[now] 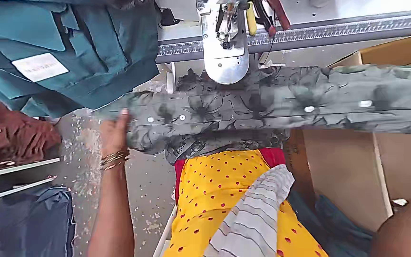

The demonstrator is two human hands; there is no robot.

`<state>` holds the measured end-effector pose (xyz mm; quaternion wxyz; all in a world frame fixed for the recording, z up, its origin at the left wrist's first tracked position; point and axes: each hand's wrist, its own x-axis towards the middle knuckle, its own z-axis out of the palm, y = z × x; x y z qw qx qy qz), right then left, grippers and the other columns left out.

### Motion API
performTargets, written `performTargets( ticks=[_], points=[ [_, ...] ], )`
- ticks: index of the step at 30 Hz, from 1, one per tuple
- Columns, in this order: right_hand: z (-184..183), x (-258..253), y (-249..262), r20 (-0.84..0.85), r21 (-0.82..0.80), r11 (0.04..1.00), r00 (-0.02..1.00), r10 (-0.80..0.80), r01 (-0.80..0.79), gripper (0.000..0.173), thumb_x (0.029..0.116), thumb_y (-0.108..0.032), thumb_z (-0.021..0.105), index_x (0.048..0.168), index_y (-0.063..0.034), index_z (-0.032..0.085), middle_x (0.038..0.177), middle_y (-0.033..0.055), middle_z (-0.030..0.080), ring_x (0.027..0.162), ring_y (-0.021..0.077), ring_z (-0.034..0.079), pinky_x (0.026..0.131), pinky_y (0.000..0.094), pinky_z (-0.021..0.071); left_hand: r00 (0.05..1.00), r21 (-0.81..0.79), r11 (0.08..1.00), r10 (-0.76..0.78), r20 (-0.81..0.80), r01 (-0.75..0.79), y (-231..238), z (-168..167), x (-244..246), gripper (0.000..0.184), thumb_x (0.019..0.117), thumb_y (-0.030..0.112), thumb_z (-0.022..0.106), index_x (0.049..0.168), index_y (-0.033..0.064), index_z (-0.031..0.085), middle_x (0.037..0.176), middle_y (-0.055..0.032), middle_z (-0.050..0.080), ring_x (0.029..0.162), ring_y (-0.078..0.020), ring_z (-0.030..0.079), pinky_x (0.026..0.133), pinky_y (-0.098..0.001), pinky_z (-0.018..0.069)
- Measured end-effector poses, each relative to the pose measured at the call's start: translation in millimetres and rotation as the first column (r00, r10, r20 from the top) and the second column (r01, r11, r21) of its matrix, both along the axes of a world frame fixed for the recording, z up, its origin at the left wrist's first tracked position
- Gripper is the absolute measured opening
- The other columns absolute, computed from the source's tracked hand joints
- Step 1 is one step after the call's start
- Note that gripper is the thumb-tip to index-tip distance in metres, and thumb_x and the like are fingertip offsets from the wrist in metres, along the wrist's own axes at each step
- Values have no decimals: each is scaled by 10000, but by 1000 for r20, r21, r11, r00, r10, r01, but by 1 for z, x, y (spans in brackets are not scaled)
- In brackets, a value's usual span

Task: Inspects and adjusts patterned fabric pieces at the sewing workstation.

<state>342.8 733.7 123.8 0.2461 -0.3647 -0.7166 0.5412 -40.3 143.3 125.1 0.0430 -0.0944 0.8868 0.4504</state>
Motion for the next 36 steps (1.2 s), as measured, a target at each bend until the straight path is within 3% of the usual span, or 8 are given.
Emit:
performTargets(
  ticks=[3,6,9,12,14,24,31,36],
  points=[
    [0,-74,-6,307,-53,997,951,-29,47,260,990,-127,636,1236,-137,552,982,-90,589,821,-45,583,740,183,515,988,-74,996,-37,150,49,-7,-53,-11,397,1034,335,606,1194,-26,638,1004,-136,682,877,-153,659,865,-414,536],
    [0,-79,-8,266,-74,990,959,-98,122,265,996,-78,601,1241,-133,515,930,-118,581,803,-60,609,760,166,548,988,-149,987,-34,153,57,1,-34,-12,421,1034,383,600,1054,-37,615,854,-113,617,752,-163,595,763,-439,504],
    [-6,-75,-14,261,-28,996,962,-76,87,243,993,-84,604,1220,-125,526,924,-123,566,821,-64,594,781,172,540,999,-187,981,-33,34,39,-2,-20,-20,384,1035,418,581,1043,36,618,811,12,574,698,-23,557,714,-293,501],
    [-43,-79,-17,286,6,1000,958,9,-11,249,969,-30,616,1213,2,574,975,-29,601,846,-22,589,808,197,524,993,-337,936,-75,95,103,-21,-61,-23,506,1037,396,579,1071,-106,640,935,-272,662,896,-367,656,872,-596,481],
    [-70,-80,-24,307,-24,1000,952,15,-8,232,957,-19,639,1182,32,611,985,11,644,847,-3,606,809,208,529,973,-428,883,-113,200,191,-34,-91,-20,569,1050,410,547,1014,-152,624,941,-347,638,942,-470,639,892,-654,437],
    [-48,-101,-33,407,-30,999,912,51,-43,251,1022,-186,631,1237,-70,688,1150,78,706,951,98,652,890,338,533,970,-498,835,-167,178,235,-42,-83,-25,614,1055,450,493,1202,-129,636,1138,-379,647,1131,-504,626,1021,-664,400],
    [-122,-94,-63,444,-180,980,896,2,87,226,1011,-123,642,1194,-2,696,1120,113,710,938,94,637,885,324,516,940,-565,772,-119,321,291,-37,-110,-6,645,1063,453,483,1106,-177,619,1088,-404,633,1107,-538,612,987,-669,403],
    [-176,-110,-89,585,-127,990,802,118,-53,224,1013,-155,653,1170,-5,709,1073,178,719,957,268,677,900,478,533,921,-573,755,-104,375,319,-32,-134,-5,667,1064,489,462,1106,-156,626,1088,-398,640,1114,-549,618,972,-695,418]
  ],
)
